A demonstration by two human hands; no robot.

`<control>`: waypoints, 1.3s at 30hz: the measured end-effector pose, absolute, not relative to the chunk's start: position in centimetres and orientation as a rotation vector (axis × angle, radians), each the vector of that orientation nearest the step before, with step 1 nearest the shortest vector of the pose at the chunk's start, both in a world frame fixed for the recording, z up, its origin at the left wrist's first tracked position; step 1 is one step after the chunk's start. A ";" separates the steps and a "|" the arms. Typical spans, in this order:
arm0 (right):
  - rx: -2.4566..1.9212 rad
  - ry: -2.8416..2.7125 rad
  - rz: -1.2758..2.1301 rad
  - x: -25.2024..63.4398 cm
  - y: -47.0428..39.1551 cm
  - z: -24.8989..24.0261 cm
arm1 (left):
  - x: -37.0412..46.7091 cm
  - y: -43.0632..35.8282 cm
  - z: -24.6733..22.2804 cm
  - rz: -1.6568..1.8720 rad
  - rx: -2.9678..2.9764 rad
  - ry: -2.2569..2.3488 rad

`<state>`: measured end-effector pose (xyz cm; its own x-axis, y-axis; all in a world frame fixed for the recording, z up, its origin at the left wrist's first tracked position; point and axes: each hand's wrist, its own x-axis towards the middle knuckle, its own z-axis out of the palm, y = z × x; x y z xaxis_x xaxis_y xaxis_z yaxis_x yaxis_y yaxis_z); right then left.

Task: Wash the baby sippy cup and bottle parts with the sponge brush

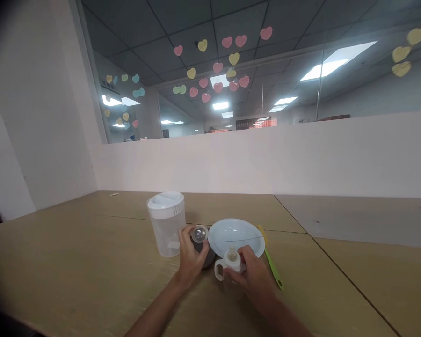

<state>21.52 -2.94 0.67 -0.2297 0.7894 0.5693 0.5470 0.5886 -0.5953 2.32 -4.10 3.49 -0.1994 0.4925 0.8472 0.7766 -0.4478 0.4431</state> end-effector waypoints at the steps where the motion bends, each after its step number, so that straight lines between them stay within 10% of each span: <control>1: -1.070 -1.914 0.339 21.5 -2.9 0.7 | 3.0 -4.5 3.5 -1.812 -1.854 -1.359; 39: -0.861 -1.979 0.037 21.4 -3.8 0.4 | 4.9 -5.8 0.4 -1.474 -2.527 -0.888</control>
<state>21.36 -3.84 0.44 -0.3069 0.5825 0.7527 0.5541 0.7523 -0.3564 4.87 -5.82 0.36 0.3673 0.4391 0.8200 0.5198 -0.8280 0.2105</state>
